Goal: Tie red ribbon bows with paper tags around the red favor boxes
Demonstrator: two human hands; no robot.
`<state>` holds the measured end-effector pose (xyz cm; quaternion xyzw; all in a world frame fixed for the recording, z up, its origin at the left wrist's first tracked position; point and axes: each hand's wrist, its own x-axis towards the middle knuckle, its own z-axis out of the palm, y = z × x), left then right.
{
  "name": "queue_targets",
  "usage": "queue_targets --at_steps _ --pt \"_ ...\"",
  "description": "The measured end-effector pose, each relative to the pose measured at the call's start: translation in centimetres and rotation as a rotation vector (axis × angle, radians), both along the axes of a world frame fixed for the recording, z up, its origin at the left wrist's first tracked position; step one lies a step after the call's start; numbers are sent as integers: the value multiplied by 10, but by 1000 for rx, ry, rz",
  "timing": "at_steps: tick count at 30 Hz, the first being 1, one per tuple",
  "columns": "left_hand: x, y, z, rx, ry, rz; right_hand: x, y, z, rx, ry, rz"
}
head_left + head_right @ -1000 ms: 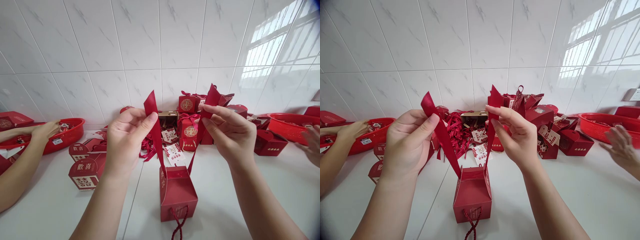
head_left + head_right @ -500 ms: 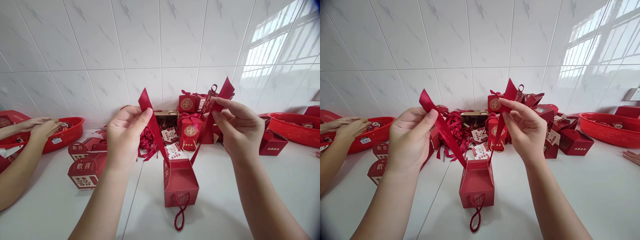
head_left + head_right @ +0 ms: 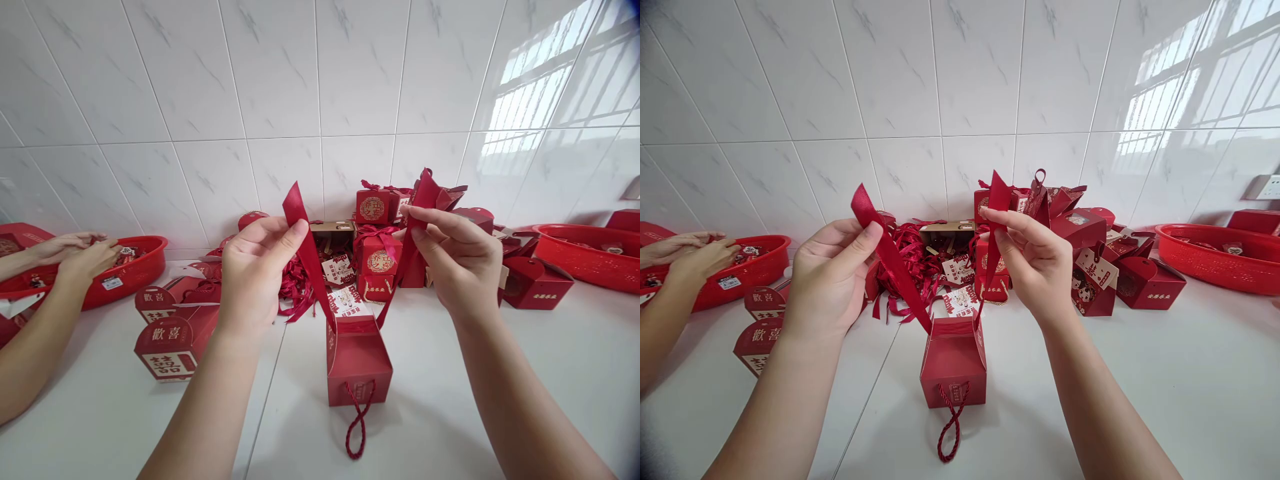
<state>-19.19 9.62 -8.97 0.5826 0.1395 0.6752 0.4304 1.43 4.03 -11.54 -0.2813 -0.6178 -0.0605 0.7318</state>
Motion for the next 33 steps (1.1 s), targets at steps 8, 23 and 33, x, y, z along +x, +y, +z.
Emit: queue_targets --at_steps 8,23,33 --pt "-1 -3 1 3 14 42 -3 -3 0 -31 2 -31" --pt "0 -5 4 -54 26 27 -6 -1 1 -46 34 16" --pt "7 -13 -3 -4 314 -179 -12 -4 1 -437 77 332"
